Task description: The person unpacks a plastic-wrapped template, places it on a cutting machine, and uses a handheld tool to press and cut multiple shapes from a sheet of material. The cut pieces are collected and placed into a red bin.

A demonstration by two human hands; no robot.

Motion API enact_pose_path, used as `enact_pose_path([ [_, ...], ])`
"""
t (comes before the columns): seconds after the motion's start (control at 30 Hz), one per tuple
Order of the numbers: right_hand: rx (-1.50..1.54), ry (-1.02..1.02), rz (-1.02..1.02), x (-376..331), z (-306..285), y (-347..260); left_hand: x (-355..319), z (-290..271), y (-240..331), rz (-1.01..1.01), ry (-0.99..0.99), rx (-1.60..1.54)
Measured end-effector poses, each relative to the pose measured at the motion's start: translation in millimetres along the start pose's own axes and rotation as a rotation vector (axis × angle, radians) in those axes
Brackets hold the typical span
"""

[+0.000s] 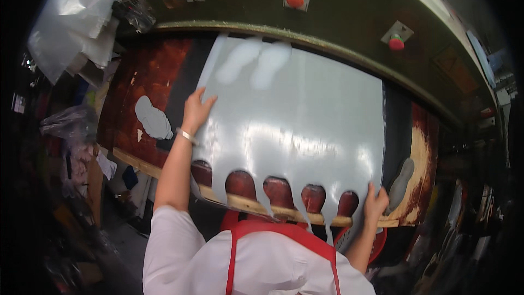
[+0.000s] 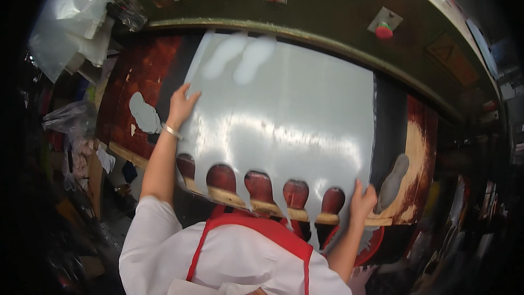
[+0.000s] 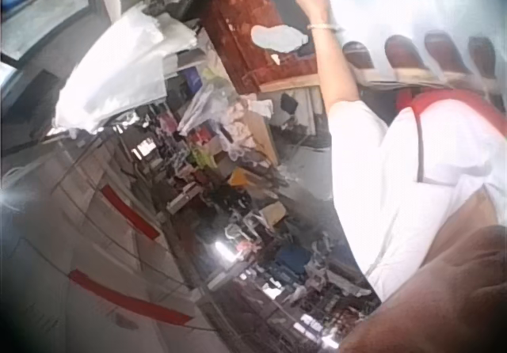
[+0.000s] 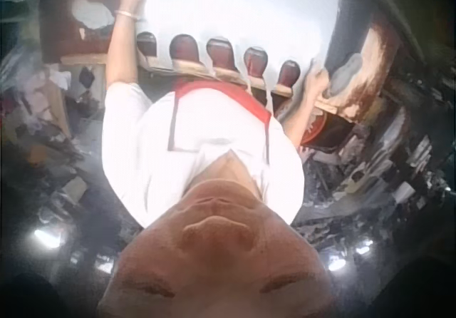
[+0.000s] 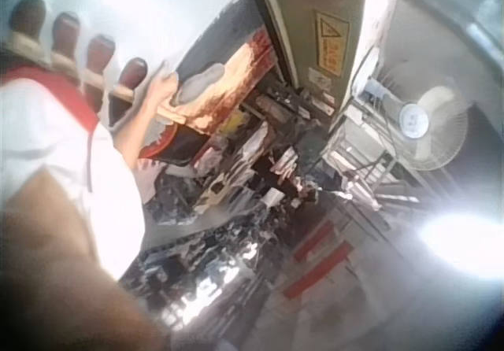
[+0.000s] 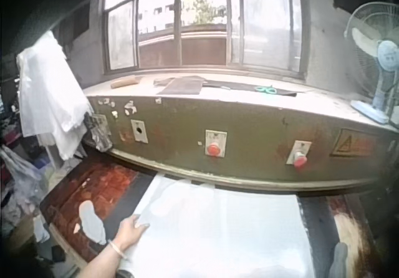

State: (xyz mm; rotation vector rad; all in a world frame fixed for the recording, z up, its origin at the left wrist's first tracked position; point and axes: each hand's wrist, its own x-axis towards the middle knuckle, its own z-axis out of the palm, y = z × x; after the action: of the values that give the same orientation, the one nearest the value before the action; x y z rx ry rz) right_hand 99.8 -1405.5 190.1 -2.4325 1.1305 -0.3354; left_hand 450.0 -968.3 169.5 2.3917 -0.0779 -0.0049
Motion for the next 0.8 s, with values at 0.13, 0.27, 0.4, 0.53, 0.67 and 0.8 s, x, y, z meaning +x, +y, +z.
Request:
enact_pose_path([
  [0.13,-0.14,0.19,-0.127,28.1,-8.1,28.5,6.3,-12.6,17.2,-0.2,-0.145,0.036],
  [0.27,-0.43,0.265,-0.079,14.5,-20.5,88.9,-48.6,-18.0,6.4,0.226,-0.054,0.244],
  [0.4,-0.518,0.105,-0.119,13.2,-36.4,109.9,-81.9,17.5,-12.7,0.408,-0.03,0.455],
  [0.53,-0.584,0.555,-0.893,32.9,-78.4,75.6,-75.8,30.5,1.0,0.353,0.081,0.472],
  [0.67,-0.299,0.448,-0.531,29.4,-94.8,15.1,-63.8,25.8,23.6,0.257,0.053,0.418],
  [0.8,-0.12,0.352,-0.177,20.9,-98.3,-27.3,-62.4,24.6,34.0,0.296,0.064,0.499],
])
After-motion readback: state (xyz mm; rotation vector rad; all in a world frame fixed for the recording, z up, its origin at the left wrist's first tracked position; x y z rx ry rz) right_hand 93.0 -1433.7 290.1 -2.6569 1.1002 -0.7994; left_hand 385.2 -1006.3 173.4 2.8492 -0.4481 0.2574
